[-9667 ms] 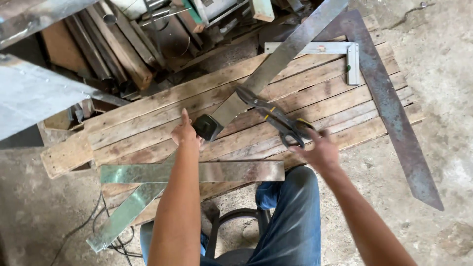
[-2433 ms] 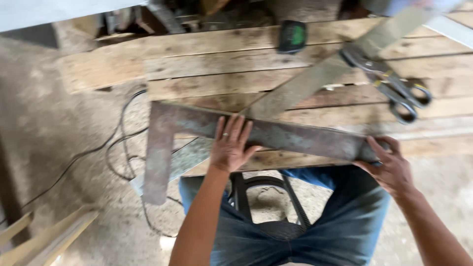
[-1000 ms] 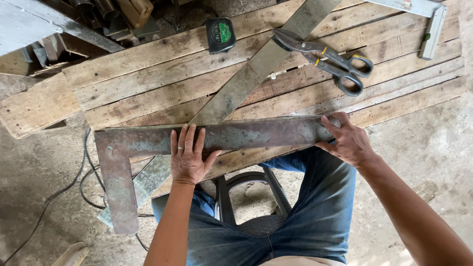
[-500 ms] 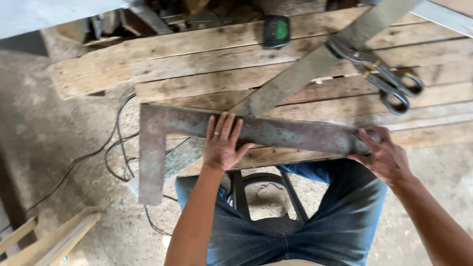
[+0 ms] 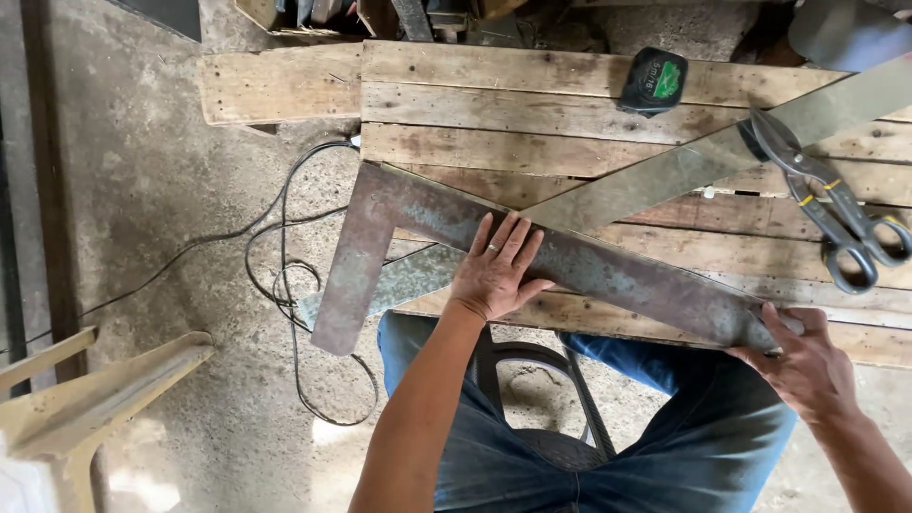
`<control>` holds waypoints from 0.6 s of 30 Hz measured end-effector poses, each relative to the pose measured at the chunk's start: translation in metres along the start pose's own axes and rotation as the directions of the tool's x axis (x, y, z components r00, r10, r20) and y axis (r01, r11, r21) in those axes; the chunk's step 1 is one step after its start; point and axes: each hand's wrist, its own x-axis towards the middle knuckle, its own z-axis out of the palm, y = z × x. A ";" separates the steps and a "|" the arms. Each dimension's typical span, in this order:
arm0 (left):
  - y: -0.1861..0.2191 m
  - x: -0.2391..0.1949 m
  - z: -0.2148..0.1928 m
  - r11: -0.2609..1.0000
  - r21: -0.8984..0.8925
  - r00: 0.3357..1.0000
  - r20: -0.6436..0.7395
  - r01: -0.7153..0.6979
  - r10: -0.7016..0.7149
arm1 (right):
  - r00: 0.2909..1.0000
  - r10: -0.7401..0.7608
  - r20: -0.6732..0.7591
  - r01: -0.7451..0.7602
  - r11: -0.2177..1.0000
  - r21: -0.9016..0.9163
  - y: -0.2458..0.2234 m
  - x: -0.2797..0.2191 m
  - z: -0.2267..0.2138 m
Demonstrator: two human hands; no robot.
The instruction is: Measuring and cutting thin metal strips using a square and tin snips.
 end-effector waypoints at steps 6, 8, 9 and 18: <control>-0.001 -0.001 0.003 1.000 -0.016 1.000 -0.014 -0.007 0.007 | 1.000 -0.001 0.003 0.001 1.000 -0.020 0.001 0.000 0.002; -0.001 -0.003 0.004 1.000 -0.019 1.000 -0.014 -0.006 0.005 | 1.000 0.008 0.010 -0.008 1.000 -0.013 0.000 0.000 0.000; -0.001 -0.002 0.004 1.000 -0.021 1.000 -0.016 -0.007 0.006 | 1.000 0.018 0.013 -0.018 1.000 -0.005 -0.001 0.000 0.000; -0.001 -0.002 0.003 1.000 -0.002 0.999 0.033 0.004 -0.004 | 1.000 0.005 0.010 -0.004 1.000 -0.013 0.002 0.000 0.004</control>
